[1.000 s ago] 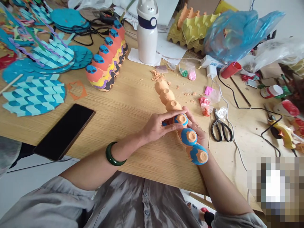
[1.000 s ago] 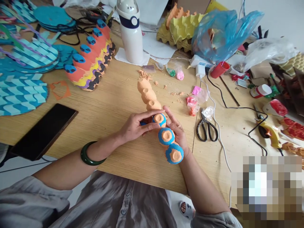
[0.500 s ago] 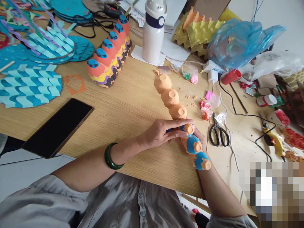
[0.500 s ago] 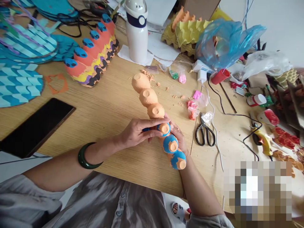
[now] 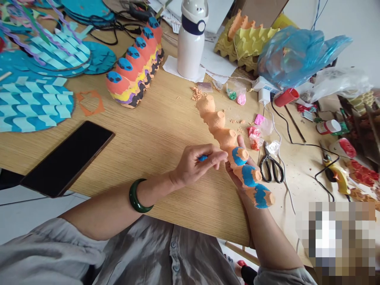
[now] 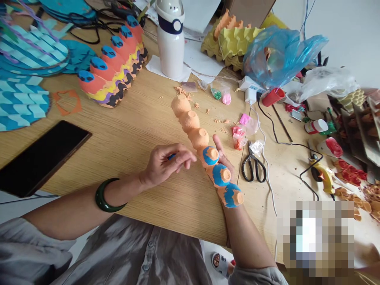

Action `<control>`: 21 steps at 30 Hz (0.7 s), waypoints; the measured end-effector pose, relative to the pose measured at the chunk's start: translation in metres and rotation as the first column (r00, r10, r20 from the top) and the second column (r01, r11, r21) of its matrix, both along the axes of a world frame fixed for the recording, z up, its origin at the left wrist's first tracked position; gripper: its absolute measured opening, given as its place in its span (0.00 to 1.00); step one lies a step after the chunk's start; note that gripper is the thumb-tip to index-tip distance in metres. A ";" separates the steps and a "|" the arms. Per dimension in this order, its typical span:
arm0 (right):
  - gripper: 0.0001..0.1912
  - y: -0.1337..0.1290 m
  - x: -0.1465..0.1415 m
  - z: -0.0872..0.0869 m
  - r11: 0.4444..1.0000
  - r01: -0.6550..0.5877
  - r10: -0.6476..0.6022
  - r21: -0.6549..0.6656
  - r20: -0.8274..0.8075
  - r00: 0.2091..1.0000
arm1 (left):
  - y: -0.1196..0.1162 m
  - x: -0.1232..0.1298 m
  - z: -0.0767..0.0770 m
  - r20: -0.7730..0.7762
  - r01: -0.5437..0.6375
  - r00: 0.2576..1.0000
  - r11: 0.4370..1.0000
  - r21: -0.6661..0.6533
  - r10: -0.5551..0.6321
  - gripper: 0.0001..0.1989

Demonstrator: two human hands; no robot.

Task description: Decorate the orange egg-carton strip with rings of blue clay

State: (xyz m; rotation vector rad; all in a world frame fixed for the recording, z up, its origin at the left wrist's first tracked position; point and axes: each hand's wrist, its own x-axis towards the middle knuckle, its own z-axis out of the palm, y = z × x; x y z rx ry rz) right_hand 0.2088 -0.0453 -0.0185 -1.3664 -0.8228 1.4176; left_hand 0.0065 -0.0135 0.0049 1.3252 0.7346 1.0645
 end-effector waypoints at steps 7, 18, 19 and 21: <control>0.24 0.005 -0.014 0.008 0.996 0.086 -0.082 0.036 -0.111 0.990 | 0.015 0.005 -0.008 0.100 0.246 0.969 0.881 -0.404 -0.225 0.25; 0.22 0.007 -0.015 0.009 0.994 -0.045 0.061 0.096 -0.170 0.983 | 0.018 0.005 -0.002 0.277 0.411 0.907 0.814 -0.410 -0.318 0.25; 0.21 0.008 -0.016 0.008 0.994 -0.064 0.079 0.087 -0.180 0.981 | 0.018 0.004 -0.002 0.259 0.407 0.910 0.822 -0.399 -0.325 0.25; 0.21 0.009 -0.016 0.008 0.992 -0.085 0.101 0.089 -0.186 0.977 | 0.018 0.003 -0.004 0.232 0.397 0.915 0.835 -0.381 -0.330 0.24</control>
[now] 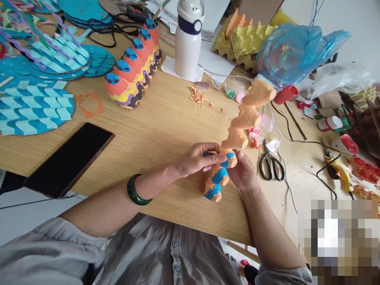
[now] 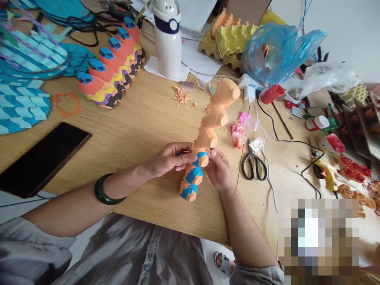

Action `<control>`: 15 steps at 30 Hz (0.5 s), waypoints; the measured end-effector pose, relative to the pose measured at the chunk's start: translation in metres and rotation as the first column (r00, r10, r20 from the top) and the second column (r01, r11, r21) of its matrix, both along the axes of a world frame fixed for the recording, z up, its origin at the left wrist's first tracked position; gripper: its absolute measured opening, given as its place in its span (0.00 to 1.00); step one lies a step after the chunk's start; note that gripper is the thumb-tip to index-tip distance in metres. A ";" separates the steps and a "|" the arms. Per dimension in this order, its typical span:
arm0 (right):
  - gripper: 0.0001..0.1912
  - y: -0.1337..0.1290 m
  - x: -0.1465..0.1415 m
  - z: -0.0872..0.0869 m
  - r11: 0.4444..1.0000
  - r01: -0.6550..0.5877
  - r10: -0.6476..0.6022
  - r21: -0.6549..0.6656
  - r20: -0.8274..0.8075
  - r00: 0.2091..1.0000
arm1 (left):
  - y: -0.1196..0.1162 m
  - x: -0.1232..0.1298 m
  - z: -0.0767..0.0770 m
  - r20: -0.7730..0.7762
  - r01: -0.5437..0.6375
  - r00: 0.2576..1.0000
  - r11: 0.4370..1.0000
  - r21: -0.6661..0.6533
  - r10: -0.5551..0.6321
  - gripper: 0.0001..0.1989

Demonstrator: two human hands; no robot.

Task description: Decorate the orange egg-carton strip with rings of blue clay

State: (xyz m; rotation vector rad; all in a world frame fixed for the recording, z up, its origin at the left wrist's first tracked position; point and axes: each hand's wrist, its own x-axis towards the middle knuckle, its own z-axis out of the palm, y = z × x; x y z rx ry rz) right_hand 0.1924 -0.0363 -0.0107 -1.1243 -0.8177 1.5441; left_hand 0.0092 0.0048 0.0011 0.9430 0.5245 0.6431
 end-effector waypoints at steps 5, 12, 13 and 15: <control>0.21 -0.002 -0.003 0.004 0.998 0.035 -0.036 0.058 0.026 0.999 | 0.003 -0.003 -0.004 -0.001 0.007 1.000 1.000 -0.006 -0.007 0.22; 0.22 -0.006 -0.006 0.005 0.996 0.050 -0.050 0.071 0.003 0.999 | 0.005 -0.003 -0.003 -0.054 -0.001 0.999 1.000 0.007 0.001 0.21; 0.21 -0.006 -0.006 0.004 0.996 0.056 -0.056 0.064 -0.010 0.998 | 0.005 -0.003 -0.003 -0.051 -0.012 0.999 1.000 0.007 0.012 0.20; 0.18 -0.004 -0.006 0.002 0.997 0.067 -0.066 0.040 -0.022 0.998 | 0.006 -0.002 -0.006 -0.054 -0.046 0.998 0.999 -0.012 0.045 0.20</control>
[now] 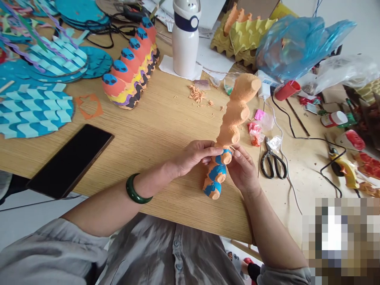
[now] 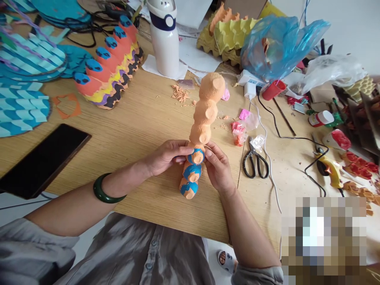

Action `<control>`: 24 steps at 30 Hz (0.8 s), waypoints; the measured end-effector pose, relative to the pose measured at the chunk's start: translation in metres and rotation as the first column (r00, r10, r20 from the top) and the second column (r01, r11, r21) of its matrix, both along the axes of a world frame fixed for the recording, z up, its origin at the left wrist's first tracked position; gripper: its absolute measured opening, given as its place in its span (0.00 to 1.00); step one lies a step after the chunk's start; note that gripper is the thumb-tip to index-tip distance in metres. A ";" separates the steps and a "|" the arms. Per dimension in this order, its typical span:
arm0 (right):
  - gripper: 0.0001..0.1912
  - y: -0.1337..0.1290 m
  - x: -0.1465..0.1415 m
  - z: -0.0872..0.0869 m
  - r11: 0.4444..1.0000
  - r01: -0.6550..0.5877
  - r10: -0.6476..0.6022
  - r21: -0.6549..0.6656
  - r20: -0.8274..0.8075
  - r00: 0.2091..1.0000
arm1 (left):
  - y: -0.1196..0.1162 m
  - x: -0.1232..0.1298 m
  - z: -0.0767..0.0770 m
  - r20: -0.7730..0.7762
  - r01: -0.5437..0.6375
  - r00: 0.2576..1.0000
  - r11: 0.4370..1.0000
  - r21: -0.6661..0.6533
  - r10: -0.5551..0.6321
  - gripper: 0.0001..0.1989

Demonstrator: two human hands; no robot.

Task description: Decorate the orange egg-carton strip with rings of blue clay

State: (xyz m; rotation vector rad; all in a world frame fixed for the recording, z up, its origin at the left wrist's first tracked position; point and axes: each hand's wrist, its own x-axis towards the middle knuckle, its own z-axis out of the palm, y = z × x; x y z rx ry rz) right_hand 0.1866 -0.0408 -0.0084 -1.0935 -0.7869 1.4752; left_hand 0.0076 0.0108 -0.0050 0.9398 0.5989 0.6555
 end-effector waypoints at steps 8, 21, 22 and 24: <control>0.20 0.002 -0.007 -0.009 0.996 0.077 -0.067 -0.049 0.182 0.981 | 0.006 -0.001 -0.008 -0.173 -0.060 0.983 0.998 0.003 0.060 0.24; 0.17 -0.001 -0.009 -0.015 0.972 0.095 -0.224 0.216 0.716 0.661 | 0.012 -0.008 -0.020 -0.424 -0.073 0.878 0.938 0.339 0.222 0.18; 0.16 -0.001 -0.009 -0.013 0.970 0.080 -0.226 0.230 0.731 0.644 | 0.012 -0.008 -0.020 -0.419 -0.072 0.880 0.935 0.348 0.224 0.18; 0.15 0.000 -0.008 -0.011 0.966 0.057 -0.233 0.254 0.747 0.622 | 0.011 -0.007 -0.022 -0.413 -0.078 0.882 0.934 0.350 0.228 0.19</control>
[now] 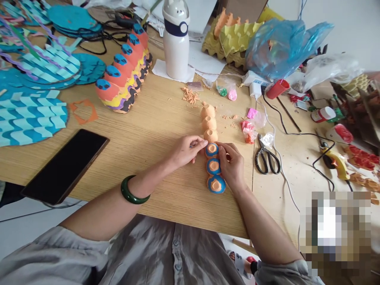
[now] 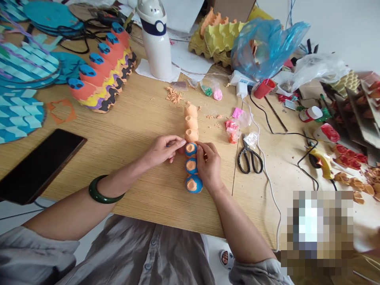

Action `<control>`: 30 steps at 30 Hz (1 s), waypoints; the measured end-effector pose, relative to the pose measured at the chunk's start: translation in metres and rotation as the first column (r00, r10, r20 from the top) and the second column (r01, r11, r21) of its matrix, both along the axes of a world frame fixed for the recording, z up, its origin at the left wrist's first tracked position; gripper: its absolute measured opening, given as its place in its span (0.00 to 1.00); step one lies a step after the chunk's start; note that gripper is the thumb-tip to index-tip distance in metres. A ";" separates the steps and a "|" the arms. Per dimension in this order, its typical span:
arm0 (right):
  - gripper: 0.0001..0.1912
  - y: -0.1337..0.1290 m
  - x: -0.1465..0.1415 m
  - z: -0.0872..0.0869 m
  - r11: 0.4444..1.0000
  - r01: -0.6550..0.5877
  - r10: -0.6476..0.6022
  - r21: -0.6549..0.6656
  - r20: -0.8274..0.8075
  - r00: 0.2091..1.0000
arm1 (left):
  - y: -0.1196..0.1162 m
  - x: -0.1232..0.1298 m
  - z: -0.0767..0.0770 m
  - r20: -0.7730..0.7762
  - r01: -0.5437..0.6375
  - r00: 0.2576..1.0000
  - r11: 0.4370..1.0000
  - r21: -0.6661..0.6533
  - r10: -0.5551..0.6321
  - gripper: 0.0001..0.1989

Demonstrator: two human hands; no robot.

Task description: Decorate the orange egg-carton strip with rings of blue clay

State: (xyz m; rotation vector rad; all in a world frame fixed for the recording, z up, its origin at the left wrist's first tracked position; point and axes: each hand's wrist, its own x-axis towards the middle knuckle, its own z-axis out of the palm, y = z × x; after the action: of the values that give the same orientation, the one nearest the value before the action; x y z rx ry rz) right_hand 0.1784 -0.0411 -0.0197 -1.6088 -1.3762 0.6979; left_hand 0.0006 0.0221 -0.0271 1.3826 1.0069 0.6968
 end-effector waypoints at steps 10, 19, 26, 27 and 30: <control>0.13 0.004 0.007 -0.015 0.999 -0.005 0.002 -0.034 -0.101 0.995 | 0.000 -0.005 0.011 -0.005 -0.157 0.987 0.981 0.113 0.158 0.19; 0.15 -0.004 0.000 -0.005 0.907 -0.067 0.028 0.415 0.100 0.995 | -0.004 0.000 0.030 0.583 0.003 0.793 0.956 -0.293 0.176 0.14; 0.18 -0.012 -0.011 0.003 0.728 -0.299 -0.086 0.617 0.515 0.853 | -0.022 0.004 0.027 0.581 0.140 0.813 0.984 -0.113 -0.049 0.21; 0.19 -0.013 -0.012 0.004 0.721 -0.298 -0.116 0.626 0.532 0.839 | -0.024 0.004 0.028 0.549 0.168 0.829 0.984 -0.061 -0.108 0.23; 0.18 -0.014 -0.014 0.007 0.699 -0.278 -0.158 0.659 0.522 0.838 | -0.027 0.003 0.032 0.446 0.238 0.859 0.967 0.087 -0.251 0.26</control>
State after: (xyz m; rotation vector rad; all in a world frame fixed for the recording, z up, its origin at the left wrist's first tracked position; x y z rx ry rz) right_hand 0.1647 -0.0549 -0.0130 -1.1235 -1.8166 -0.3321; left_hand 0.0032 -0.0048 0.0045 1.2617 0.4398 0.7959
